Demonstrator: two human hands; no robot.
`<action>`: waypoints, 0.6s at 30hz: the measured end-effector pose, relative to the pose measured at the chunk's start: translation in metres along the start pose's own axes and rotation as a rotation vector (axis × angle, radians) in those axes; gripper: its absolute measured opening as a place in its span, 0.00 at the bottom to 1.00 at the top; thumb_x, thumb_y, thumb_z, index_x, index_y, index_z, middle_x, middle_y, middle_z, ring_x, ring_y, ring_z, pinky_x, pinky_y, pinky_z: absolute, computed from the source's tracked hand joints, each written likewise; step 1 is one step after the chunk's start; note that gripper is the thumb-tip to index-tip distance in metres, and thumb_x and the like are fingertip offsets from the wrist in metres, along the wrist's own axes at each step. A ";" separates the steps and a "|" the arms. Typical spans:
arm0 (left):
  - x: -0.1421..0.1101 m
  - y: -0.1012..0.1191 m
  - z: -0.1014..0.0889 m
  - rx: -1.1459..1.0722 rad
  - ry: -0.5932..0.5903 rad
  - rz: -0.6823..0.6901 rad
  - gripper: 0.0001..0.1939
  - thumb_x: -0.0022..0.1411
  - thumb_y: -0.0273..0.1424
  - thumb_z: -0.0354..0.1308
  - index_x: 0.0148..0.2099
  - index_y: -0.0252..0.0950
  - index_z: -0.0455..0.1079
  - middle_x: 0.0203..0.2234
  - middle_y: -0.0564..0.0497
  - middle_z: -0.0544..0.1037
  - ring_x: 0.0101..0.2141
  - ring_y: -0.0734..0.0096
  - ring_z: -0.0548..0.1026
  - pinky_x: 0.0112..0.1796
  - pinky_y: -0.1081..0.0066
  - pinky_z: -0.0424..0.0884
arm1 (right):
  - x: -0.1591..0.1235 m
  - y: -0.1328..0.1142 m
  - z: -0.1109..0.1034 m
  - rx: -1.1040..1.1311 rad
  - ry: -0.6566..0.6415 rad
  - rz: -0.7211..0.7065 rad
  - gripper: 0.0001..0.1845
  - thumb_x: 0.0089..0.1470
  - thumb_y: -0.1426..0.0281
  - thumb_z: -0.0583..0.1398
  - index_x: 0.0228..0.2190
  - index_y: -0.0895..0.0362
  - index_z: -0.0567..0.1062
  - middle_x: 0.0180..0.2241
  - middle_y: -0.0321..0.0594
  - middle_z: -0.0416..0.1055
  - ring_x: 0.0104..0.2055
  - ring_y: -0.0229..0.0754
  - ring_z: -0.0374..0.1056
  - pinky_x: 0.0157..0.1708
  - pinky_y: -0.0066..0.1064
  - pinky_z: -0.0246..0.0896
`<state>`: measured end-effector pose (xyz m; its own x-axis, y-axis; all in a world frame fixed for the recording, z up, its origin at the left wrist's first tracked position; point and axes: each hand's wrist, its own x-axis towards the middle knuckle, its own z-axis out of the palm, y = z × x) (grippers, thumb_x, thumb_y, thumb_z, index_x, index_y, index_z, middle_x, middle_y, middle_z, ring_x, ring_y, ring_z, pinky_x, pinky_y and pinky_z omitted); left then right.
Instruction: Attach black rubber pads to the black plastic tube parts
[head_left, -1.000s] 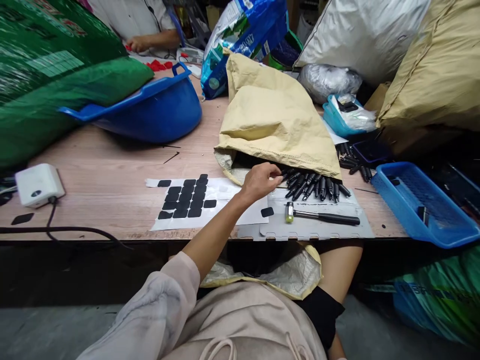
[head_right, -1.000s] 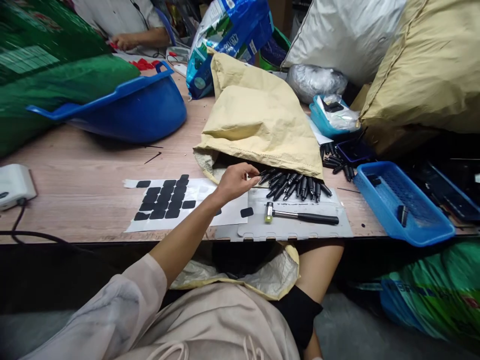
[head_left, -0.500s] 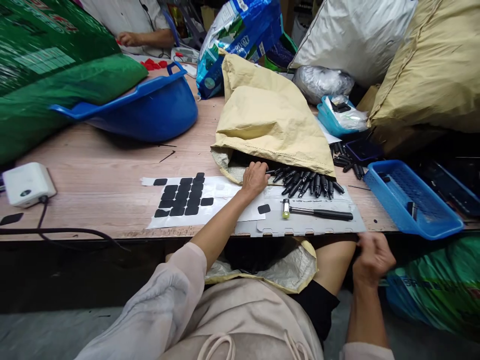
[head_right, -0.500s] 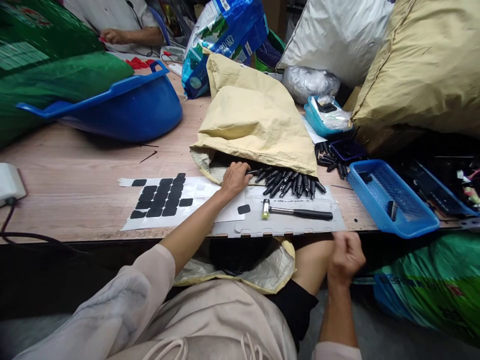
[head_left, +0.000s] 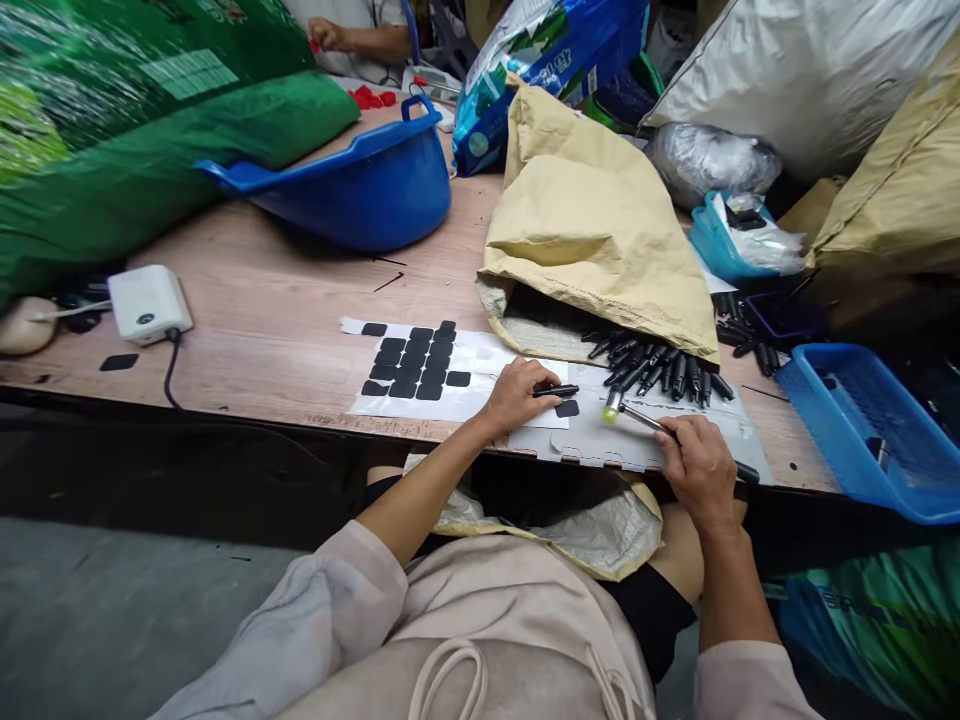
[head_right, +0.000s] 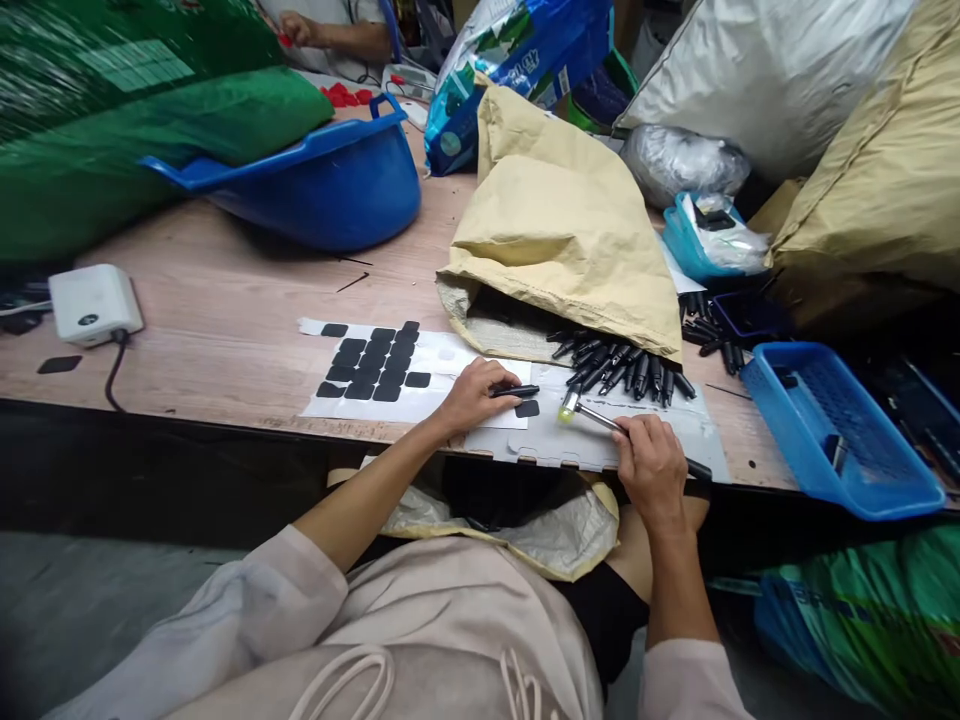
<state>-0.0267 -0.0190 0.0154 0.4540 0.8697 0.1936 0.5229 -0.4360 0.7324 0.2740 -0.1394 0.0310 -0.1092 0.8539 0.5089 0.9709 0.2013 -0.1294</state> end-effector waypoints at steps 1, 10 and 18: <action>0.001 0.000 0.000 0.012 -0.005 0.004 0.09 0.59 0.33 0.69 0.43 0.39 0.79 0.36 0.49 0.80 0.42 0.59 0.72 0.46 0.61 0.68 | 0.002 -0.009 -0.003 0.046 0.024 0.033 0.13 0.69 0.62 0.55 0.43 0.53 0.78 0.39 0.42 0.75 0.42 0.45 0.68 0.44 0.36 0.62; 0.005 -0.001 0.000 0.071 -0.082 0.014 0.10 0.59 0.35 0.70 0.44 0.41 0.82 0.36 0.51 0.81 0.42 0.61 0.73 0.48 0.62 0.65 | 0.014 -0.087 -0.003 0.272 0.020 0.152 0.17 0.70 0.65 0.54 0.53 0.51 0.78 0.38 0.40 0.78 0.39 0.40 0.73 0.41 0.30 0.66; 0.006 -0.001 0.000 0.082 -0.108 0.030 0.10 0.61 0.37 0.68 0.44 0.42 0.82 0.38 0.50 0.80 0.44 0.60 0.72 0.49 0.60 0.64 | 0.004 -0.097 0.013 0.138 0.083 0.043 0.21 0.67 0.72 0.55 0.57 0.47 0.78 0.35 0.40 0.76 0.35 0.37 0.72 0.36 0.27 0.63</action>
<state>-0.0242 -0.0130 0.0155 0.5426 0.8283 0.1399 0.5635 -0.4824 0.6707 0.1767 -0.1488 0.0344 -0.0446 0.8219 0.5679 0.9354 0.2340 -0.2652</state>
